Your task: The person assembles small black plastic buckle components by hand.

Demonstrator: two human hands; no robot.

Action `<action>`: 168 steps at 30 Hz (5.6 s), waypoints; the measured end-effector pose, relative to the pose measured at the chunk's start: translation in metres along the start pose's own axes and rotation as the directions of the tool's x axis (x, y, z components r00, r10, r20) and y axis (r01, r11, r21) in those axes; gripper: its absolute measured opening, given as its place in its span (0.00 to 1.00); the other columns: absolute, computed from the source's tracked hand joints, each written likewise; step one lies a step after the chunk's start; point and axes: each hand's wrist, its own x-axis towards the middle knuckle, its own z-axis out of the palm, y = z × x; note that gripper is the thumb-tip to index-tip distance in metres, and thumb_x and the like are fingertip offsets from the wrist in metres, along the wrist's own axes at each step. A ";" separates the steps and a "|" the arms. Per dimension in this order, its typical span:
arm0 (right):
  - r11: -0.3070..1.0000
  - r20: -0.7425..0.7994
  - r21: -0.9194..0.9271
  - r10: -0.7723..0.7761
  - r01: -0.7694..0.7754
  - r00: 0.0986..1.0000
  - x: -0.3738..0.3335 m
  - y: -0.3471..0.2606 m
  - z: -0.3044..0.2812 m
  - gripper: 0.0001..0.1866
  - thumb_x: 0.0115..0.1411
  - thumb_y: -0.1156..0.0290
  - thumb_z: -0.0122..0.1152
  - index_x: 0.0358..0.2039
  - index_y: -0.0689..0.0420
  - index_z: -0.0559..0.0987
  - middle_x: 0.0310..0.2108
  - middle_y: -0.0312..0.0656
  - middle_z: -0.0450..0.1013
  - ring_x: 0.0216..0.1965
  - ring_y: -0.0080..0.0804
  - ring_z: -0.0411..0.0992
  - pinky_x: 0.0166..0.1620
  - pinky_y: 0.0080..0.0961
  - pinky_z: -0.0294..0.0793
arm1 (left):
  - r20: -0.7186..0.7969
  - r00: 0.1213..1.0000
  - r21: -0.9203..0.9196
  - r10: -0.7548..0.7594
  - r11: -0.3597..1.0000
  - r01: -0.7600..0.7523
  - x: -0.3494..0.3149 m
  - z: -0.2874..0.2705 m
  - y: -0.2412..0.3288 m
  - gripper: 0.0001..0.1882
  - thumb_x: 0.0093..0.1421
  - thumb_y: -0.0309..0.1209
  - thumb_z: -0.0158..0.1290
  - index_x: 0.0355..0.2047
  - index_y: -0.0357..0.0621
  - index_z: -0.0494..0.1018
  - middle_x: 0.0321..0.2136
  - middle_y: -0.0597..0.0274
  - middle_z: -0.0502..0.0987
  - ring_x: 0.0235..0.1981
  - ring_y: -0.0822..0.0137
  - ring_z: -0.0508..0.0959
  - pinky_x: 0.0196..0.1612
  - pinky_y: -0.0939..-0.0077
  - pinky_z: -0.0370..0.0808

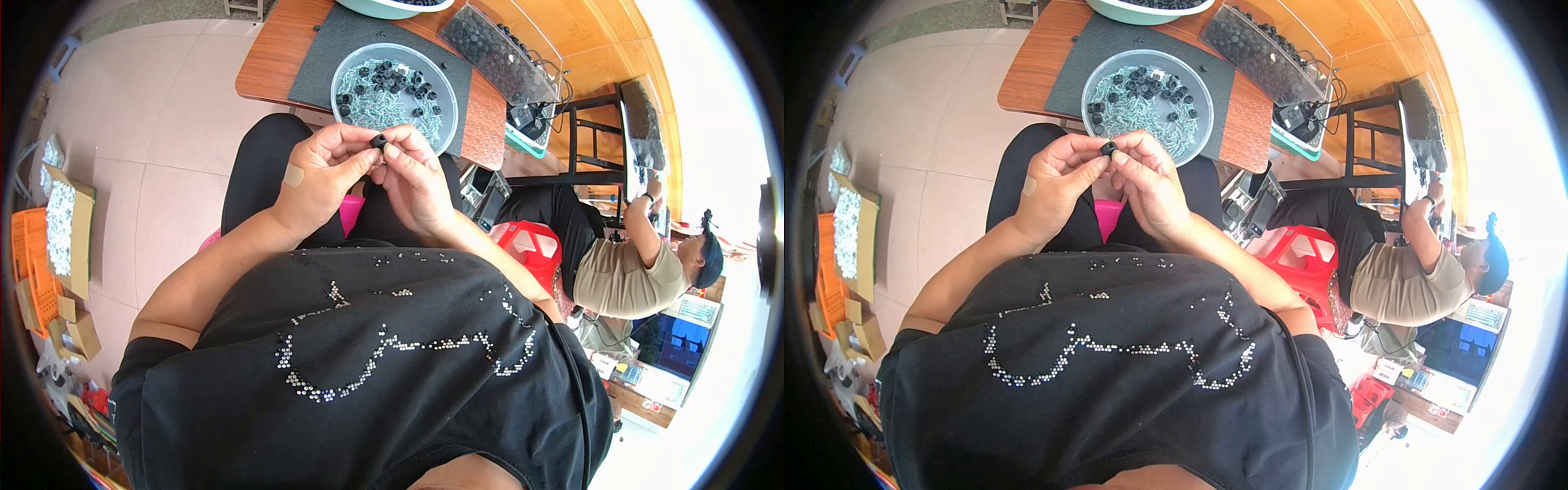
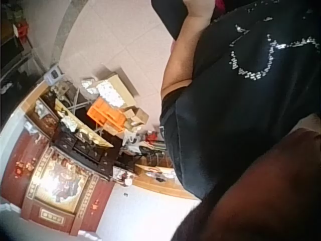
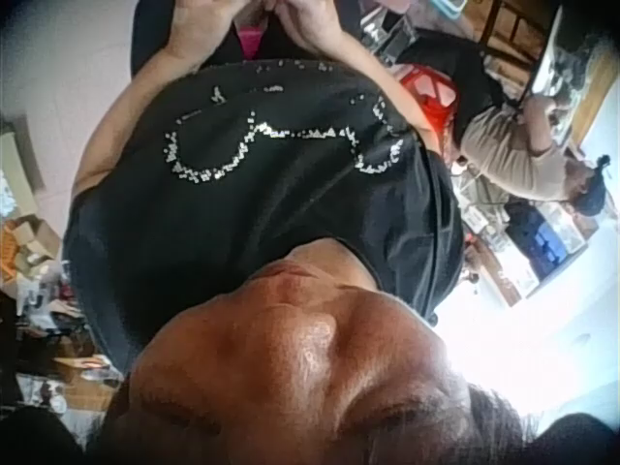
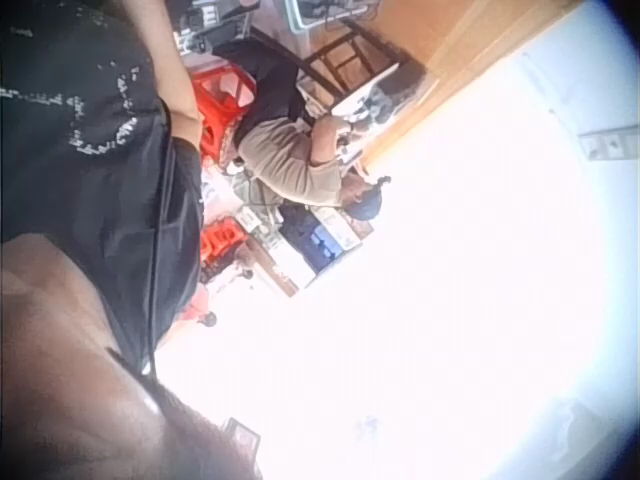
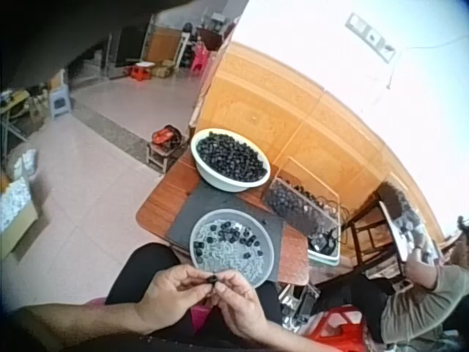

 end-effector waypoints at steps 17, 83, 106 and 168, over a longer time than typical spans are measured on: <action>0.927 -0.044 -0.358 -0.139 0.114 0.989 0.000 -0.006 0.008 0.07 0.61 0.74 0.56 0.39 0.60 0.72 0.28 0.35 0.74 0.27 0.15 0.70 0.26 0.11 0.67 | 0.014 0.999 -0.031 0.046 0.999 -0.045 -0.001 -0.002 -0.002 0.09 0.61 0.22 0.50 0.42 0.36 0.70 0.33 0.60 0.77 0.35 0.75 0.76 0.40 0.82 0.74; 0.788 0.073 -0.528 -0.330 0.317 0.941 0.002 -0.007 0.006 0.16 0.52 0.83 0.63 0.43 0.63 0.75 0.37 0.36 0.66 0.35 0.17 0.66 0.32 0.11 0.68 | 0.130 0.968 -0.570 -0.214 0.783 0.249 0.007 -0.004 -0.010 0.05 0.62 0.30 0.50 0.34 0.45 0.74 0.35 0.62 0.77 0.40 0.71 0.75 0.50 0.74 0.69; 0.506 0.227 -0.766 -0.363 0.396 0.904 0.000 -0.020 0.009 0.11 0.53 0.85 0.60 0.37 0.65 0.73 0.34 0.38 0.69 0.31 0.18 0.66 0.32 0.15 0.68 | 0.239 0.939 -0.593 -0.248 0.729 0.343 0.005 -0.007 -0.020 0.12 0.65 0.37 0.45 0.41 0.43 0.71 0.38 0.63 0.75 0.43 0.70 0.72 0.52 0.71 0.66; -0.118 0.370 -0.928 -0.188 0.353 0.910 0.105 0.023 -0.052 0.12 0.49 0.69 0.63 0.36 0.57 0.79 0.34 0.48 0.73 0.39 0.46 0.73 0.42 0.37 0.73 | -0.024 0.795 -0.480 -0.606 0.704 0.523 0.019 -0.046 -0.052 0.08 0.61 0.30 0.50 0.38 0.41 0.73 0.31 0.63 0.75 0.34 0.69 0.75 0.38 0.78 0.72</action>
